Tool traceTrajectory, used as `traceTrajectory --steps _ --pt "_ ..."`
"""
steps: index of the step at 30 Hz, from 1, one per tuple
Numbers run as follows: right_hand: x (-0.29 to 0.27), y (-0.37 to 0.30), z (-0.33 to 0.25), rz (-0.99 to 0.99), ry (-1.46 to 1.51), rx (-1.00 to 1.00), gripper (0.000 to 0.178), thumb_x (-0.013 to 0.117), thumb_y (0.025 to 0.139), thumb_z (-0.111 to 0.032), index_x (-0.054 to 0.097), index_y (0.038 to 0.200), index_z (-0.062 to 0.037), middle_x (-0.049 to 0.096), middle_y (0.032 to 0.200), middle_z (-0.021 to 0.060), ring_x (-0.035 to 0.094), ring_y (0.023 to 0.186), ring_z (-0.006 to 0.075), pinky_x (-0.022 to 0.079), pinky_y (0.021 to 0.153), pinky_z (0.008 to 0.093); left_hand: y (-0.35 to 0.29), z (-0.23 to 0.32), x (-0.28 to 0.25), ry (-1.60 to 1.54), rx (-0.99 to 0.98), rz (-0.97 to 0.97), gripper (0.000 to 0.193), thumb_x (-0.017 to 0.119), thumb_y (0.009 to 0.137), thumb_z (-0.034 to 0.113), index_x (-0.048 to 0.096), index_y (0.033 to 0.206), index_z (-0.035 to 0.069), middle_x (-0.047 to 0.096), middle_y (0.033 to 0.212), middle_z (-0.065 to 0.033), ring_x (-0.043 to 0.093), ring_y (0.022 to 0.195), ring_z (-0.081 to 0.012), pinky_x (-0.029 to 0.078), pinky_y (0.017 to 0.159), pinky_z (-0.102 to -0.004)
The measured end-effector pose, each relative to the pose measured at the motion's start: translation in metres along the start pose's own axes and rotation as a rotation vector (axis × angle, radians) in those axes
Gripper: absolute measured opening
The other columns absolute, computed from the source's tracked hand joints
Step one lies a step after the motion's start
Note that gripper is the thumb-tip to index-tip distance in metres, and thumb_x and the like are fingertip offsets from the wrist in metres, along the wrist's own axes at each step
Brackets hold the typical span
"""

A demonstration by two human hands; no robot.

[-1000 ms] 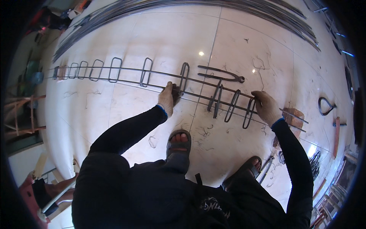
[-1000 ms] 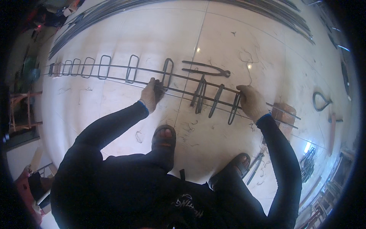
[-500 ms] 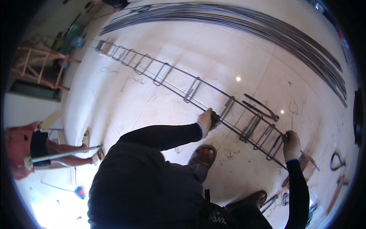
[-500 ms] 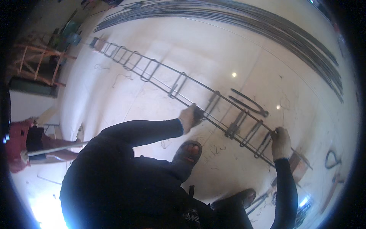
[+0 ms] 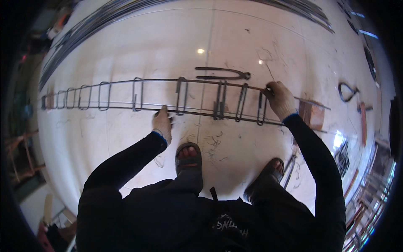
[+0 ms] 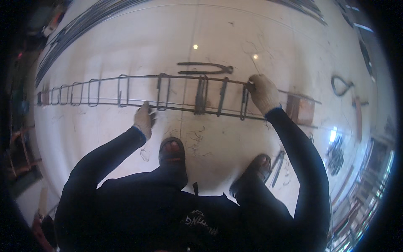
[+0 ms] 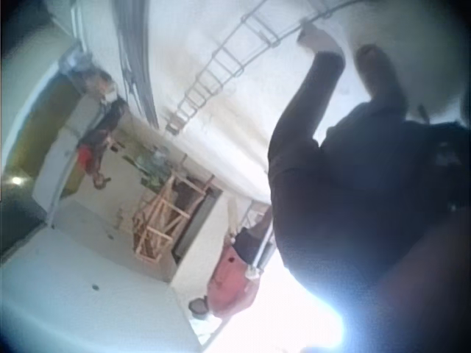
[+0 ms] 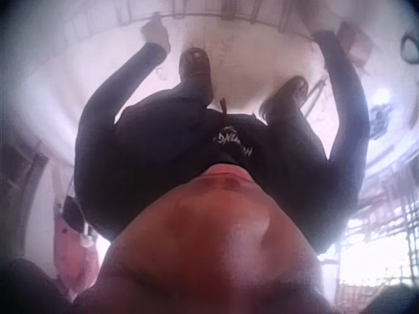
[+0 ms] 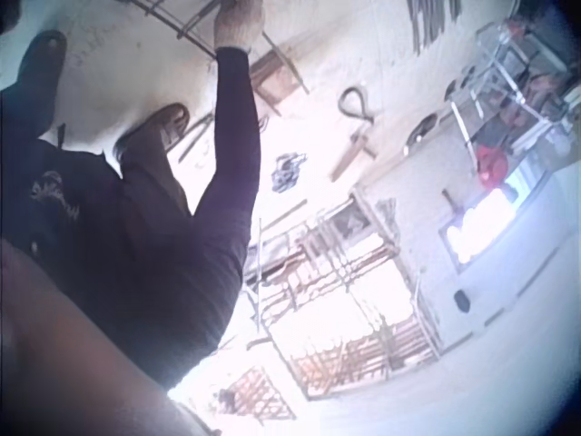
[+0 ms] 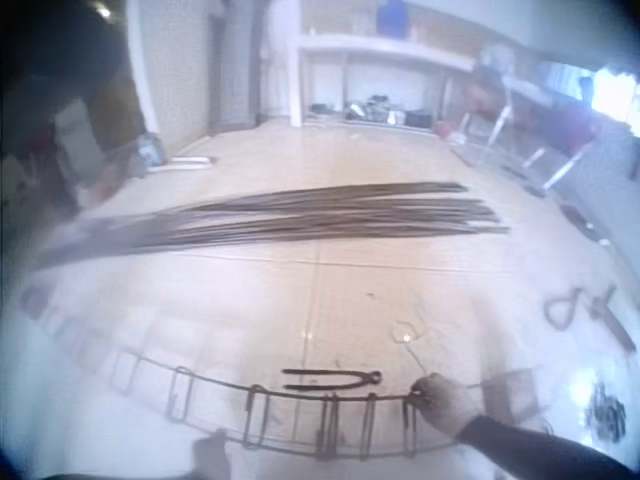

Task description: The person assembles a metal ladder-like frame on the floor, using pliers to bend and secure wire ties around the rungs. A coworker assists by holding the frame and using pliers to tighten connections.

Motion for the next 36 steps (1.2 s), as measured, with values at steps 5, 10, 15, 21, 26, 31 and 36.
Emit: traceTrajectory --steps 5,10,15,21,26,31,36 --pt "-0.037 -0.032 0.003 0.327 -0.083 -0.141 0.036 0.086 0.088 -0.017 0.074 0.120 -0.0051 0.074 0.119 0.0189 0.070 0.112 0.0419 0.058 0.095 0.0478 -0.125 0.090 0.053 0.524 0.989 -0.036 0.039 0.086 0.093 0.028 0.069 0.117 0.001 0.072 0.107 -0.0152 0.070 0.100 -0.0296 0.056 0.094 -0.0464" --pt "-0.061 -0.143 0.010 0.443 -0.016 -0.114 0.026 0.078 0.088 0.000 0.071 0.113 -0.0041 0.071 0.115 0.0187 0.070 0.111 0.0400 0.057 0.095 0.0480 -0.144 0.103 0.130 0.951 1.301 -0.577 0.048 0.090 0.079 0.019 0.070 0.122 0.009 0.071 0.127 -0.0127 0.066 0.125 -0.0385 0.050 0.109 -0.0515" --pt "-0.023 -0.304 0.101 0.257 -0.168 0.551 0.039 0.084 0.089 -0.015 0.068 0.123 -0.0024 0.071 0.122 0.0210 0.069 0.112 0.0408 0.057 0.097 0.0486 -0.116 0.102 0.168 1.196 1.494 -0.634 0.109 0.098 0.070 0.042 0.048 0.160 0.004 0.046 0.163 -0.0220 0.041 0.153 -0.0453 0.036 0.127 -0.0577" --pt "0.041 -0.425 0.130 -0.040 -0.202 1.126 0.098 0.093 0.082 -0.046 0.051 0.155 0.0048 0.062 0.145 0.0286 0.059 0.137 0.0468 0.050 0.116 0.0518 -0.098 0.101 0.173 1.456 1.411 -0.648 0.140 0.101 0.061 0.055 0.033 0.168 -0.004 0.039 0.168 -0.0268 0.032 0.160 -0.0440 0.025 0.134 -0.0580" --pt "0.050 -0.403 0.087 0.024 -0.201 1.259 0.060 0.087 0.082 -0.031 0.065 0.128 0.0025 0.067 0.133 0.0306 0.070 0.120 0.0462 0.057 0.104 0.0528 -0.097 0.103 0.173 1.531 1.277 -0.658 0.135 0.100 0.063 0.053 0.034 0.168 -0.001 0.037 0.170 -0.0246 0.029 0.161 -0.0421 0.026 0.133 -0.0584" --pt "0.020 -0.359 0.062 -0.006 0.142 1.368 0.035 0.070 0.086 -0.007 0.070 0.120 0.0045 0.075 0.100 0.0246 0.077 0.086 0.0401 0.063 0.081 0.0471 -0.100 0.106 0.169 1.379 1.416 -0.674 0.128 0.099 0.061 0.048 0.040 0.165 0.003 0.045 0.165 -0.0228 0.040 0.155 -0.0429 0.032 0.130 -0.0568" --pt "0.048 -0.396 0.082 0.243 0.953 1.311 0.032 0.063 0.093 -0.007 0.068 0.122 0.0042 0.071 0.092 0.0113 0.071 0.070 0.0234 0.060 0.066 0.0395 -0.091 0.113 0.168 1.444 1.280 -0.643 0.124 0.099 0.060 0.044 0.042 0.164 0.005 0.047 0.162 -0.0231 0.043 0.152 -0.0433 0.033 0.129 -0.0573"
Point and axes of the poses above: each hand's wrist, its own y-axis towards the middle knuckle, its own x-axis out of the palm, z = x × y, the point moved 5 cm from there along y, towards the middle knuckle
